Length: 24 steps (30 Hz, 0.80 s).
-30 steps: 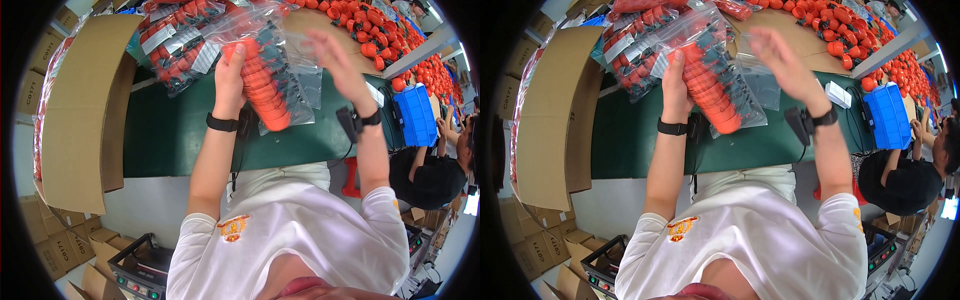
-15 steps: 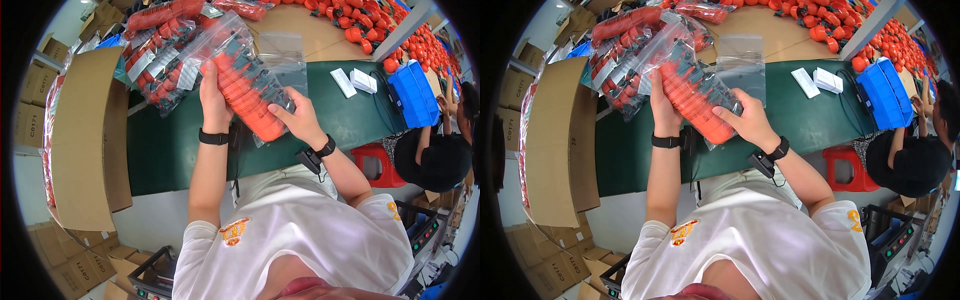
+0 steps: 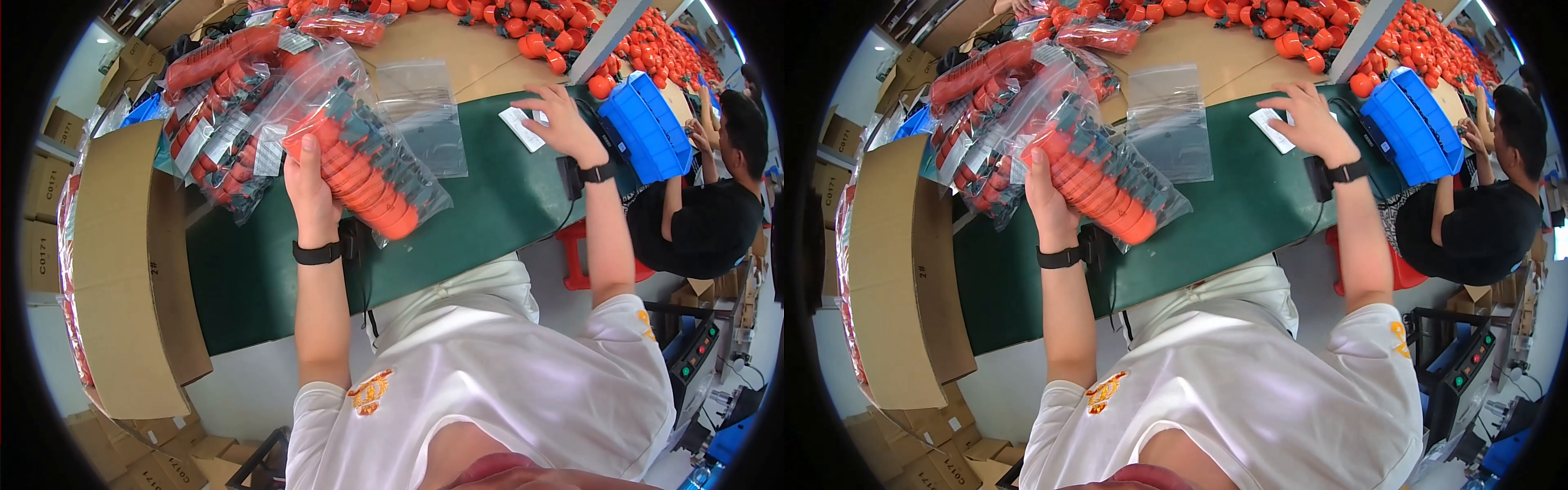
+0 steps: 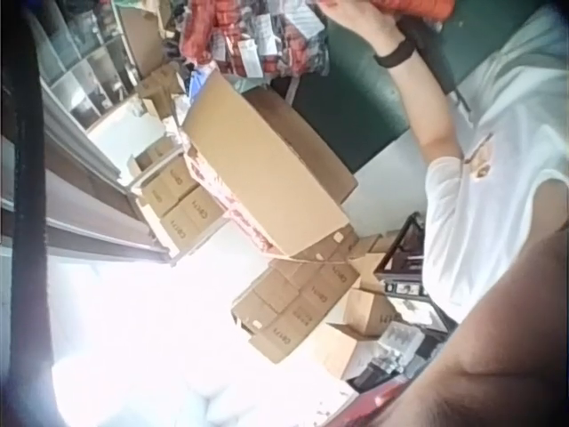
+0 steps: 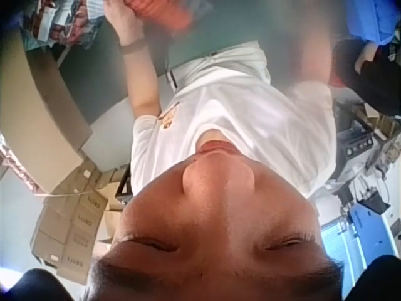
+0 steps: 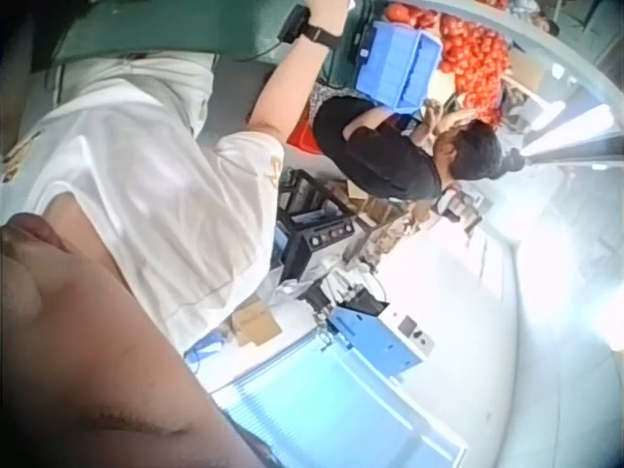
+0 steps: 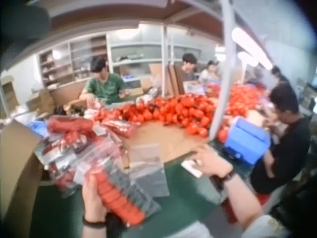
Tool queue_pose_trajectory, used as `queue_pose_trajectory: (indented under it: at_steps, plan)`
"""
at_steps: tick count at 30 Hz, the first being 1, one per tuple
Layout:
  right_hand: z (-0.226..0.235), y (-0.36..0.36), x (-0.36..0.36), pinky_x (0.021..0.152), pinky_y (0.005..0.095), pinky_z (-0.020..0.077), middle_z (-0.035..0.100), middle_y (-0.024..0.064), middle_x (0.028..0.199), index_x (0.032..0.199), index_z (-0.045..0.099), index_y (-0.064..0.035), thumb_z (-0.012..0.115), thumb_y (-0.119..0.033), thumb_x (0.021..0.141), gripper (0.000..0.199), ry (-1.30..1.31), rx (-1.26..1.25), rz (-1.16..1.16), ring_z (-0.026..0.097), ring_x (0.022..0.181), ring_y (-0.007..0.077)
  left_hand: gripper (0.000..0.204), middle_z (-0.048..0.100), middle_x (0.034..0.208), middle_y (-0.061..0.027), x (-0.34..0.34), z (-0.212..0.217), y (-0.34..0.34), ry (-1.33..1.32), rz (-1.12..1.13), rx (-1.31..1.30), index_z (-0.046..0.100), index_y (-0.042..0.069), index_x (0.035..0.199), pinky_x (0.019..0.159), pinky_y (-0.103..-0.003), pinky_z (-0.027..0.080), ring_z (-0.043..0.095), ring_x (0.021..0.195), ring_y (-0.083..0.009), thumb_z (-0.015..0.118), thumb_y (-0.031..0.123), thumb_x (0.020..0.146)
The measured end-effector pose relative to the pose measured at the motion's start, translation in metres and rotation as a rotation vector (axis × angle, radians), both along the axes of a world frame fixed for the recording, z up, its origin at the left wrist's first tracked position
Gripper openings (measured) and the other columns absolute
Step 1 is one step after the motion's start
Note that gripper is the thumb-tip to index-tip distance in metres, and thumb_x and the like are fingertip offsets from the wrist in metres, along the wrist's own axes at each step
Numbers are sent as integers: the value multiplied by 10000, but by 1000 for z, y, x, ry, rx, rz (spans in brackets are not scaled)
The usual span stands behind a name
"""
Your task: The person packs red plastic components into a clear plastic bag by hand, then inserts a small white paper slip. They press the bag to remove air and seal the zipper closure before repeating the process with another set.
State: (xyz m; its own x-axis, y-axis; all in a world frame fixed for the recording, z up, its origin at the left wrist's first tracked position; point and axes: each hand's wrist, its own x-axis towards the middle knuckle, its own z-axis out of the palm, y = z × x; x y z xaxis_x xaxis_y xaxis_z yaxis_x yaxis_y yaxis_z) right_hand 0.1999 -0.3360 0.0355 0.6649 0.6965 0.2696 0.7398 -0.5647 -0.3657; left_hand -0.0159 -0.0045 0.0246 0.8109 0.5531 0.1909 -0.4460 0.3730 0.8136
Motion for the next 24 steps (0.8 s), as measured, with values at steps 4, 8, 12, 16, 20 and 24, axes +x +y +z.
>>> queue_pose_trajectory:
  at_steps: [4,8,12,16,20,24]
  plan:
    - [-8,-17,23,1187,601,198,293,62,1621,1292,669,-341,734,-316,849,449,-233,-487,53,170,1514,379,491,643,1143,-107,-1,-2,-1,6,12,30,535,-21,1245,848,-372,564,654,972,-198,653,372,975]
    - [-22,-25,38,1207,599,171,246,80,1638,1417,546,-379,713,-435,857,587,-241,-628,82,138,1524,378,458,646,1034,-89,2,-5,-3,45,55,104,552,15,1197,766,-390,584,659,855,-202,613,419,990]
    - [-26,-24,41,1202,614,171,212,87,1650,1474,463,-406,699,-483,863,659,-202,-661,70,110,1531,378,456,646,1049,-90,2,-12,1,66,29,81,548,12,1204,773,-392,586,659,867,-202,612,410,992]
    - [-26,-23,41,1200,618,168,199,93,1653,1472,467,-404,701,-471,866,653,-150,-664,45,112,1530,381,475,647,1058,-89,3,-12,0,60,60,119,550,15,1216,769,-402,591,659,873,-204,620,424,984]
    - [-27,-24,41,1200,619,167,203,94,1653,1472,468,-403,718,-442,862,660,-104,-638,37,112,1531,380,487,647,1062,-86,3,-11,0,58,58,137,552,17,1220,762,-393,588,655,870,-198,627,433,979]
    - [-30,-24,41,1205,616,150,217,95,1650,1465,480,-404,725,-412,863,650,-78,-619,35,113,1532,378,485,647,1062,-86,2,-11,1,44,61,152,553,17,1216,757,-387,586,654,872,-194,627,433,979]
